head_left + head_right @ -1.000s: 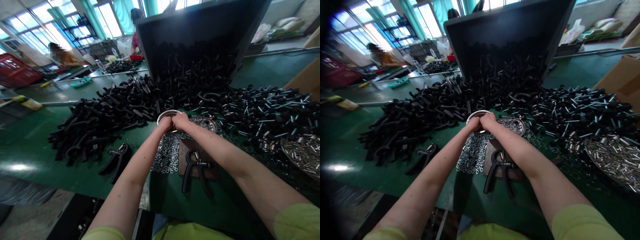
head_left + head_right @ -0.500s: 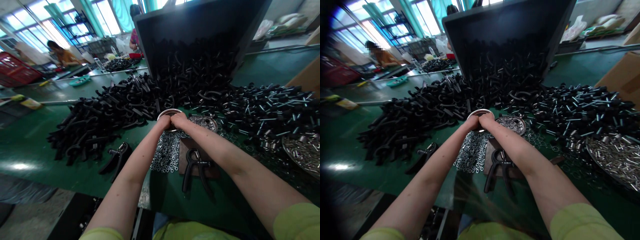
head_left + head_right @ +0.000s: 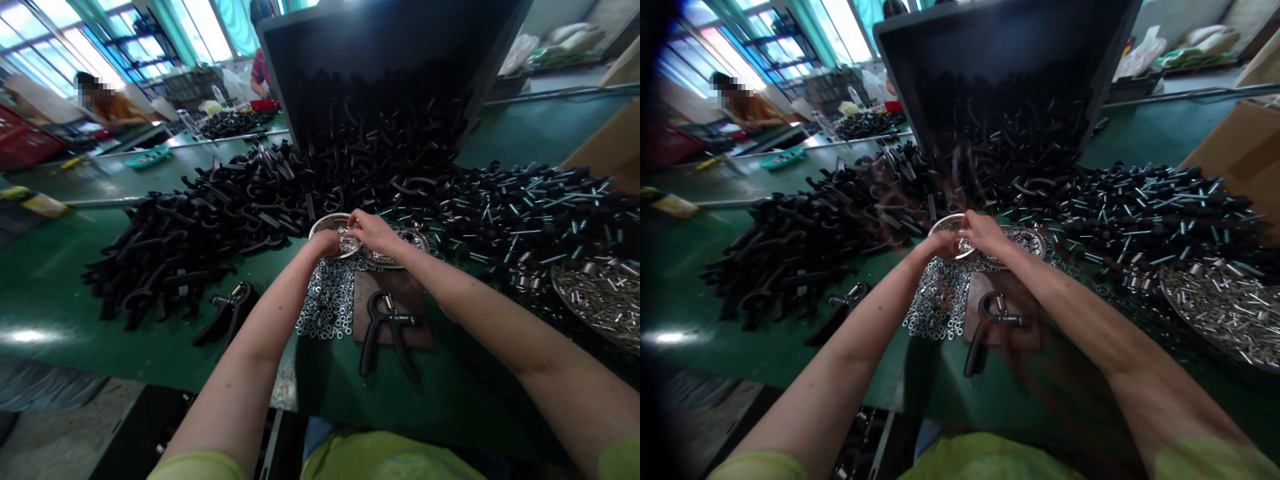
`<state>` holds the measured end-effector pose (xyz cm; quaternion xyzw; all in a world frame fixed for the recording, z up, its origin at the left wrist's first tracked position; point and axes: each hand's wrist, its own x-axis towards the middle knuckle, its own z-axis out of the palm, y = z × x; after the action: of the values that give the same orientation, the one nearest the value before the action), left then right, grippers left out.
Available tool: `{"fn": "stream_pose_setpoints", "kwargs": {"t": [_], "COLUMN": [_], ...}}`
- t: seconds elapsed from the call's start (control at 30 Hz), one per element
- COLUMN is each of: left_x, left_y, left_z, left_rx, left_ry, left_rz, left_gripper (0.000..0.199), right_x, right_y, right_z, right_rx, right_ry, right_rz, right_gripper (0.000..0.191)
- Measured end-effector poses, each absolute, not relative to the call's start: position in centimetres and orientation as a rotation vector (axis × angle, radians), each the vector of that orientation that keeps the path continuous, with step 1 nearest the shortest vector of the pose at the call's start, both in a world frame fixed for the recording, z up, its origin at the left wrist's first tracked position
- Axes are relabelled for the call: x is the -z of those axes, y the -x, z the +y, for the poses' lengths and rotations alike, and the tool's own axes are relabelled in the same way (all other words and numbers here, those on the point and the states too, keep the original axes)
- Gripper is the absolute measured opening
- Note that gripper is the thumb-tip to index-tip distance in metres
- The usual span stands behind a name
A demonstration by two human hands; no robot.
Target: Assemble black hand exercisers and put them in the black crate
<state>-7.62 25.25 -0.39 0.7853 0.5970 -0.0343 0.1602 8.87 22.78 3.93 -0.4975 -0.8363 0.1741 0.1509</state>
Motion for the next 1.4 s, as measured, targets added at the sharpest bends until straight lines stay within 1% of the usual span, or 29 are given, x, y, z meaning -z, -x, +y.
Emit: {"fn": "stream_pose_setpoints", "kwargs": {"t": [0.1,0.2,0.27,0.33,0.43,0.5,0.6,0.77,0.83,0.9,1.0,1.1,1.2,1.3,1.4], "left_x": [-0.3,-1.2,-1.7,-1.9,-1.5,-1.1,-0.5,0.1,0.1,0.3,0.8,1.4,1.6,1.0,0.5], "left_y": [7.7,8.0,8.0,7.8,7.0,6.4,5.8,5.0,4.5,3.8,2.8,1.9,1.4,1.1,0.9], "left_z": [24.6,23.5,22.3,20.5,16.8,14.3,11.0,8.0,7.5,7.1,6.6,6.4,6.4,6.3,5.9], "left_rx": [0.039,-0.141,-0.26,-0.455,-0.821,-0.92,-0.899,-0.814,-0.776,-0.755,-0.762,-0.746,-0.706,-0.66,-0.583], "left_ry": [-2.215,-2.199,-2.189,-2.075,-1.671,-1.445,-1.291,-1.31,-1.371,-1.411,-1.455,-1.59,-1.759,-1.912,-2.208], "left_rz": [1.79,1.864,1.88,1.79,1.48,1.319,1.272,1.362,1.38,1.362,1.327,1.345,1.36,1.347,1.347], "left_gripper": [0.009,0.014,0.019,0.02,0.016,0.015,0.019,0.018,0.017,0.015,0.015,0.013,0.006,0.006,0.012], "right_x": [-4.1,-3.3,-2.3,-1.3,-0.1,0.2,-0.3,-1.7,-1.9,-1.9,-2.0,-2.4,-2.6,-1.9,-1.2], "right_y": [-12.5,-15.7,-17.1,-17.7,-17.7,-17.3,-16.4,-15.3,-15.2,-15.4,-15.4,-14.8,-14.2,-14.3,-15.8], "right_z": [19.9,16.7,14.8,13.3,12.2,12.1,12.3,12.1,12.1,12.2,12.0,11.0,10.1,10.0,9.7], "right_rx": [-0.68,-0.893,-1.008,-1.08,-1.098,-1.088,-1.01,-0.677,-0.644,-0.693,-0.674,-0.443,-0.271,-0.32,-0.373], "right_ry": [1.409,1.398,1.398,1.391,1.346,1.316,1.305,1.323,1.329,1.342,1.383,1.343,1.235,1.264,1.346], "right_rz": [-2.208,-2.151,-2.174,-2.165,-2.119,-2.139,-2.275,-2.536,-2.579,-2.579,-2.595,-2.762,-2.887,-2.839,-2.737], "right_gripper": [0.02,0.011,0.011,0.013,0.015,0.018,0.022,0.03,0.031,0.031,0.028,0.021,0.016,0.016,0.024]}}
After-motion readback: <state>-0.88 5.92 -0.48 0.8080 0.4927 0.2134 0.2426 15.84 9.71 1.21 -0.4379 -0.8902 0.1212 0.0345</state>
